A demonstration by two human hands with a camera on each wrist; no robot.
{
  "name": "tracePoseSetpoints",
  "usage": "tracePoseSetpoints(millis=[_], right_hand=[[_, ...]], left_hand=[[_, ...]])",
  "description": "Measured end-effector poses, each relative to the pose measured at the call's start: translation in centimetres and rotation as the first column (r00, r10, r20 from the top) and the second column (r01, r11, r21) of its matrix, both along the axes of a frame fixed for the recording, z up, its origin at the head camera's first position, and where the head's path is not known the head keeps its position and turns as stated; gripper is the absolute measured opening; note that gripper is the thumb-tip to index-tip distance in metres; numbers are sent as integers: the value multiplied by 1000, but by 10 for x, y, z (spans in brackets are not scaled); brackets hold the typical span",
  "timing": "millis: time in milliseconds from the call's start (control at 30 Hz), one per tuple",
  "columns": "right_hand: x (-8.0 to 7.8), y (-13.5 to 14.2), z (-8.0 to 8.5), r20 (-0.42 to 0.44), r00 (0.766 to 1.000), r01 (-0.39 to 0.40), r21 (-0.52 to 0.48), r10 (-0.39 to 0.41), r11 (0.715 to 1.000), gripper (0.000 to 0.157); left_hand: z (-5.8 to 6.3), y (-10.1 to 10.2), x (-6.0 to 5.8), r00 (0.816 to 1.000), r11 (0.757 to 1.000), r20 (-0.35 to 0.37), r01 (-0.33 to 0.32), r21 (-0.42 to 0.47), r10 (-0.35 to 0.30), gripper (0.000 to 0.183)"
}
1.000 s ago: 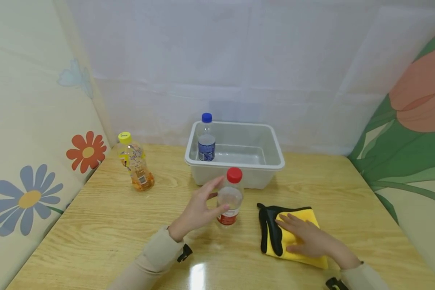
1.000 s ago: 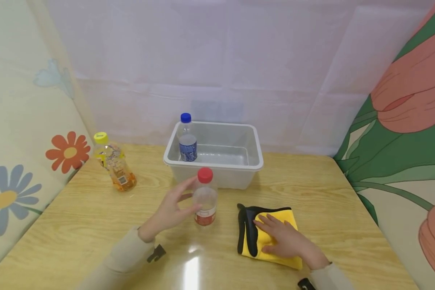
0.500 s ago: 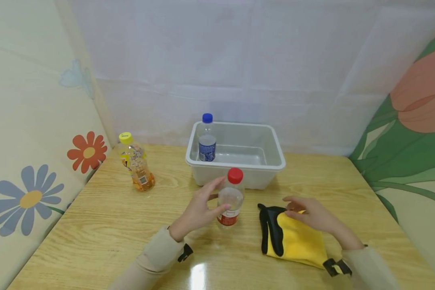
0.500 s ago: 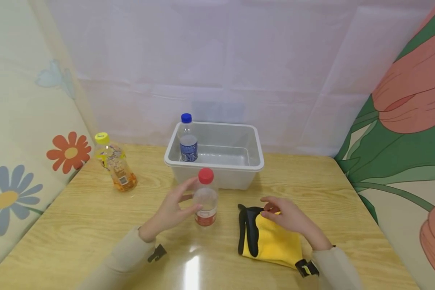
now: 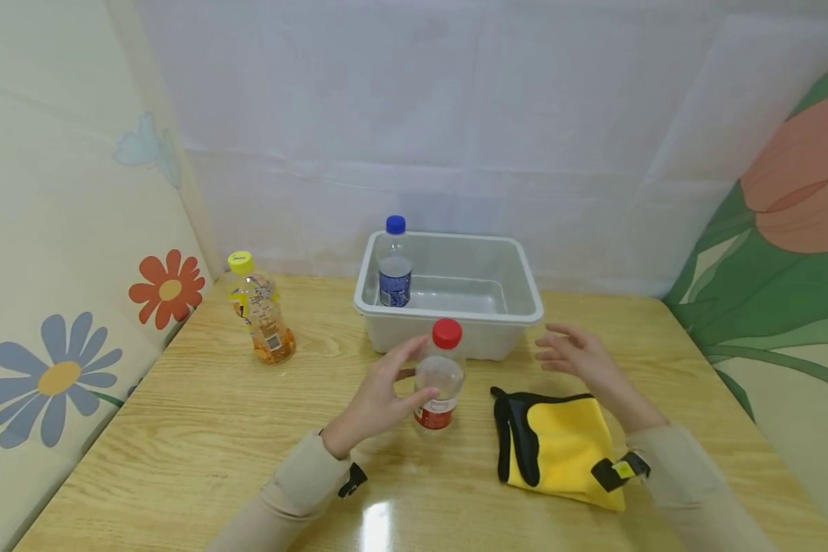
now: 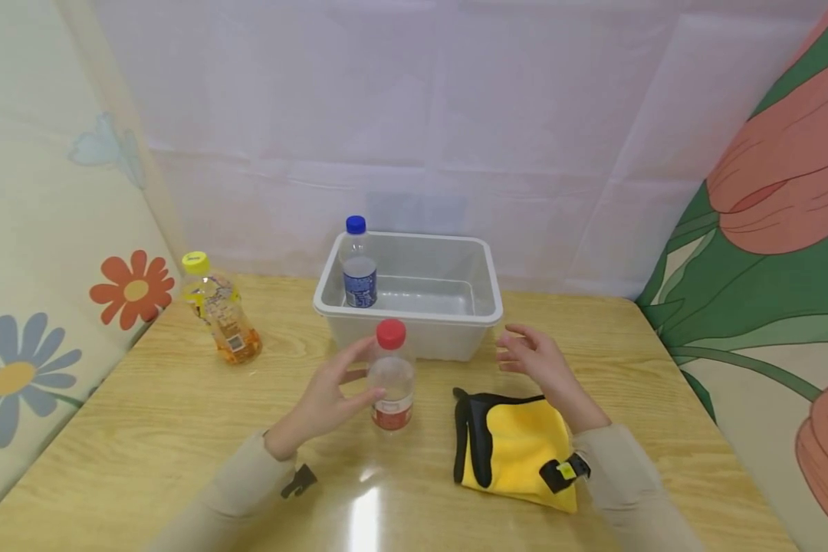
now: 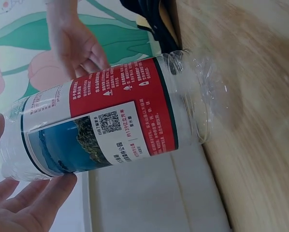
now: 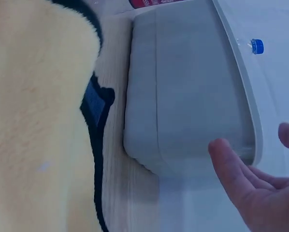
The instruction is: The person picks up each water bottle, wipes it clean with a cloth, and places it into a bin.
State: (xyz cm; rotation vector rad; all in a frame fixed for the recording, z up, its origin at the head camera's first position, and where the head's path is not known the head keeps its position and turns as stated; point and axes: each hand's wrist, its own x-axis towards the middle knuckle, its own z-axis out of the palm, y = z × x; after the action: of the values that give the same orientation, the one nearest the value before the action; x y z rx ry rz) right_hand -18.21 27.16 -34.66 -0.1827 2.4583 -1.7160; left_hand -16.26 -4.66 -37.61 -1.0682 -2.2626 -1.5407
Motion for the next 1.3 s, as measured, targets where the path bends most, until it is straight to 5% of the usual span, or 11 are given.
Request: tracePoseSetpoints(millis=[467,633,767,1300], right_hand=[[-23,-11,5,142,980,173,-287,-137,942,64],[-28,-14,4,181,966,236,-331,-184,914,45],[-30,-15,3,179,965,245,-347,-193,905,28],[-31,-19,6,216,957,265,-394,-192,880,18]], left_hand=[[24,0,-5,992,997,-117,51,61,-44,66],[36,1,-9,983,996,-174,68,60,-56,67],[49,2,-14,980,994,-183,92,64,-79,66],[114,2,-45,980,999,-200,33,36,-25,63]])
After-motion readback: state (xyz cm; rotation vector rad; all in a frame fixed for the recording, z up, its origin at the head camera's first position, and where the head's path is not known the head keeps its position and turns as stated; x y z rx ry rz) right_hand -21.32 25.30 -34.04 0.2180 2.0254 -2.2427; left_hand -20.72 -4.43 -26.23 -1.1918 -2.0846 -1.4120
